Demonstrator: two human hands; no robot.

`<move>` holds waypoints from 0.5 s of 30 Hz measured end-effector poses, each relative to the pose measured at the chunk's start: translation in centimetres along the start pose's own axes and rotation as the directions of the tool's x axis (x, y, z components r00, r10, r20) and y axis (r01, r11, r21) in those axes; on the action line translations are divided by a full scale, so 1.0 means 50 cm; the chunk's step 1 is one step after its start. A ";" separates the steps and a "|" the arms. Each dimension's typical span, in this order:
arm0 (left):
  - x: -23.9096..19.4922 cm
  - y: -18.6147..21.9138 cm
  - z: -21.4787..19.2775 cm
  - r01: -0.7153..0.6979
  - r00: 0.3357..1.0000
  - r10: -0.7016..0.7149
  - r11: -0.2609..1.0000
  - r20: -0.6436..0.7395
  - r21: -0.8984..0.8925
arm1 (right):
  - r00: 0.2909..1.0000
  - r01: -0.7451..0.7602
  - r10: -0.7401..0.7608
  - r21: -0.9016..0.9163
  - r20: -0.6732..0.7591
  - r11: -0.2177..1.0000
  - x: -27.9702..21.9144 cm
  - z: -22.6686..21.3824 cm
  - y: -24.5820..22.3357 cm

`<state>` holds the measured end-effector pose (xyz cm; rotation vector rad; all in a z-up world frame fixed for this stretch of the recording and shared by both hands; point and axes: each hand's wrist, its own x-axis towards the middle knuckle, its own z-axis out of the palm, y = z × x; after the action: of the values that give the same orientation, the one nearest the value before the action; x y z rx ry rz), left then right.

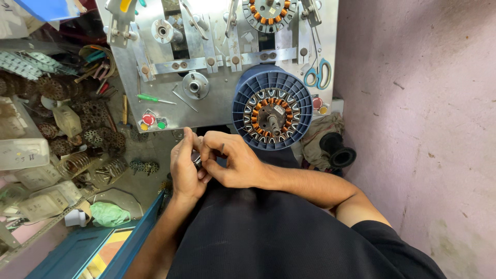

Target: The person assembles small metal components of an electric motor, inserting a pin into a cylindrical housing and attaching it to a larger circular part. The person then places the assembled unit into a machine jig and secures it.

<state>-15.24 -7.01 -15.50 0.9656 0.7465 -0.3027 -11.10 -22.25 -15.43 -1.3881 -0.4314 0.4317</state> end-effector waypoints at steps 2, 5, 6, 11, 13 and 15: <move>0.001 0.003 0.004 0.010 0.999 -0.008 0.999 -0.035 0.050 | 1.000 0.012 -0.012 -0.026 0.002 1.000 0.003 -0.001 -0.001; 0.002 0.009 0.005 0.007 1.000 -0.006 0.998 -0.013 0.069 | 0.998 -0.061 0.060 0.009 0.008 0.998 0.006 0.000 -0.009; 0.003 0.012 0.006 0.006 1.000 -0.006 0.999 0.009 0.035 | 0.995 -0.098 0.098 0.032 0.013 0.995 0.009 -0.001 -0.013; 0.008 0.028 0.004 0.085 0.994 -0.077 0.990 0.072 -0.110 | 0.976 -0.218 0.218 0.036 0.009 0.975 0.021 -0.008 -0.031; 0.012 0.027 0.002 0.163 0.984 -0.145 0.967 0.105 -0.198 | 0.966 -0.259 0.256 0.174 0.042 0.950 0.019 -0.008 -0.036; 0.016 0.025 0.001 0.206 0.974 -0.172 0.943 0.147 -0.263 | 0.957 -0.285 0.276 0.427 0.085 0.858 0.012 -0.011 -0.040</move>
<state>-13.98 -6.31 -15.25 0.6055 0.7485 -0.4102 -10.24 -22.64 -13.52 -1.0074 -0.1301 0.7360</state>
